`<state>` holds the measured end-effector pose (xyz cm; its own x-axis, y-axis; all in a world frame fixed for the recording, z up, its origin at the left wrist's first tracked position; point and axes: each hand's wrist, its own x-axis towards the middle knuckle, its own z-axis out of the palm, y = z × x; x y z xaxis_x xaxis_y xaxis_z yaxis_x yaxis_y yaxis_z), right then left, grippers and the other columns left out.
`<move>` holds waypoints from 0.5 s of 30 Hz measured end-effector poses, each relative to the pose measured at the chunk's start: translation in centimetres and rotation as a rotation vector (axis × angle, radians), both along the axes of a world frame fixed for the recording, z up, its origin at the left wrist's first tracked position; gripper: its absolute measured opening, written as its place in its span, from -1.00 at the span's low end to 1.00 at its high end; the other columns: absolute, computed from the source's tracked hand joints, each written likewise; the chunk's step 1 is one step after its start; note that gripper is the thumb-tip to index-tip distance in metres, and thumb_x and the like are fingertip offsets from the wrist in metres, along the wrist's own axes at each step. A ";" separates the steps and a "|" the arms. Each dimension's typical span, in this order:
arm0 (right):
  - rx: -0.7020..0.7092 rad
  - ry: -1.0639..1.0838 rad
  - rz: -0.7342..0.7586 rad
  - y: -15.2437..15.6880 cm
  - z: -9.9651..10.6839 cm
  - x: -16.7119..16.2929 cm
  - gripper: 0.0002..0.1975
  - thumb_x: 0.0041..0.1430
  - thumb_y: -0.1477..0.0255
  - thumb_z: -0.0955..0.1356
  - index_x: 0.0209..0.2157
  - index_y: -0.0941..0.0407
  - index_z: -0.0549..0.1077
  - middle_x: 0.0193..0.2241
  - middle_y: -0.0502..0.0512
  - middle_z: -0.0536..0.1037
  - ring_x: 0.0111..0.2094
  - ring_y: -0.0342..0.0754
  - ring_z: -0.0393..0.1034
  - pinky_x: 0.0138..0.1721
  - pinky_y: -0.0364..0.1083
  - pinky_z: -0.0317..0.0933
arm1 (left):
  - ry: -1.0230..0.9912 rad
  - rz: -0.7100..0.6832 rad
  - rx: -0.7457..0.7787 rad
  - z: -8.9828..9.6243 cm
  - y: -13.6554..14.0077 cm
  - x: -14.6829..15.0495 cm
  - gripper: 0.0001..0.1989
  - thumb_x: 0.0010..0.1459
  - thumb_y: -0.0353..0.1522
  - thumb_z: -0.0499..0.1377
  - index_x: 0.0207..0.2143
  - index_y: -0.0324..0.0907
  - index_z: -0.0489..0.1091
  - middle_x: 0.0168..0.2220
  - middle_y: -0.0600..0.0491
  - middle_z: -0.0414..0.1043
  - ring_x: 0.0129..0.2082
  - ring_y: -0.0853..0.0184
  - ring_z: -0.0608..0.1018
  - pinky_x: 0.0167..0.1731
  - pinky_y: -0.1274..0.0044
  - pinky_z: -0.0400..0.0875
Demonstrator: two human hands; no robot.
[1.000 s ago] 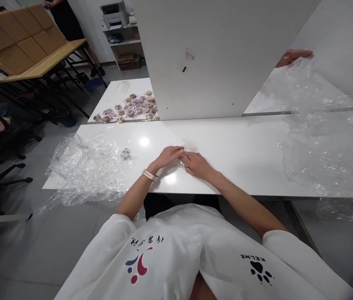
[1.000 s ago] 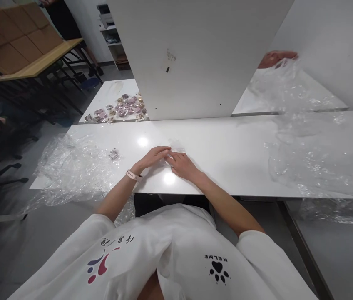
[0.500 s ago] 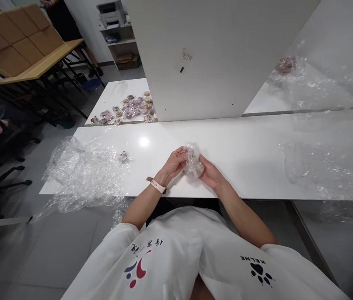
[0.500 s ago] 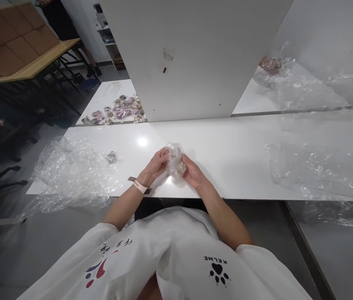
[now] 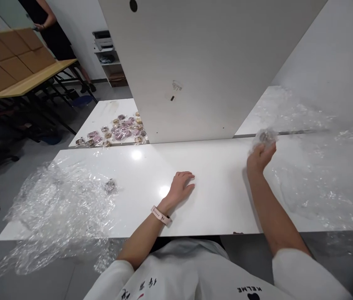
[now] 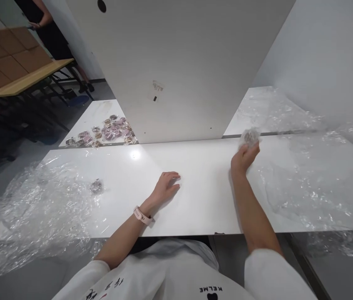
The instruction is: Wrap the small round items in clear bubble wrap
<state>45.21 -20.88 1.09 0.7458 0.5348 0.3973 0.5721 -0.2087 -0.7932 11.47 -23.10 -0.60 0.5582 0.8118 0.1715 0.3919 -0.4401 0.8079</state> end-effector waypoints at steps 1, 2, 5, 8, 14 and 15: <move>-0.062 -0.110 -0.060 2.1 0.4 1.3 -0.39 0.40 0.30 0.01 0.36 0.30 0.03 0.31 0.58 0.05 0.35 0.24 -0.04 0.22 0.30 -0.01 | 0.018 0.001 0.005 -0.1 0.1 0.1 -0.71 0.17 -0.43 0.23 -0.03 -0.08 0.45 0.08 -0.04 0.45 0.08 0.14 0.39 0.12 0.22 0.31; -0.122 -0.177 -0.109 4.1 0.7 2.3 -0.39 0.40 0.36 -0.02 0.37 0.35 0.02 0.34 0.60 -0.05 0.39 0.22 -0.15 0.26 0.28 -0.12 | 0.039 -0.001 0.010 -0.1 0.1 0.2 -0.71 0.16 -0.43 0.24 -0.05 -0.07 0.46 0.09 -0.04 0.45 0.09 0.12 0.39 0.12 0.20 0.30; -0.377 -0.220 0.053 8.9 0.6 4.0 -0.40 0.35 0.49 0.02 0.36 0.40 0.03 0.36 0.61 -0.11 0.40 0.14 -0.24 0.28 0.25 -0.24 | 0.093 -0.007 0.028 -0.3 0.1 0.4 -0.71 0.16 -0.42 0.23 -0.04 -0.03 0.47 0.14 -0.02 0.41 0.11 0.10 0.39 0.09 0.18 0.29; -0.592 -0.157 0.287 11.7 -0.6 4.7 -0.40 0.25 0.54 0.14 0.31 0.40 0.15 0.34 0.55 0.02 0.41 0.18 -0.23 0.29 0.27 -0.24 | 0.128 -0.019 0.053 -0.4 0.1 0.4 -0.69 0.17 -0.42 0.22 -0.03 -0.01 0.47 0.17 0.00 0.39 0.11 0.11 0.38 0.05 0.19 0.30; -0.590 -0.143 0.273 7.0 -1.2 4.1 -0.17 0.21 0.29 0.32 0.41 0.24 -0.06 0.42 0.48 -0.39 0.42 0.33 -0.42 0.26 0.32 -0.16 | 0.173 -0.034 0.067 -0.2 0.3 0.3 -0.70 0.18 -0.42 0.21 -0.02 -0.02 0.46 0.19 0.02 0.38 0.13 0.14 0.36 0.07 0.22 0.27; -0.560 -0.199 0.254 4.4 -1.2 3.5 -0.15 0.21 0.25 0.32 0.42 0.19 -0.09 0.42 0.44 -0.37 0.42 0.32 -0.42 0.26 0.32 -0.17 | 0.178 -0.030 0.068 -0.1 0.4 0.3 -0.71 0.19 -0.42 0.21 -0.03 -0.02 0.46 0.19 0.02 0.38 0.13 0.14 0.36 0.07 0.22 0.26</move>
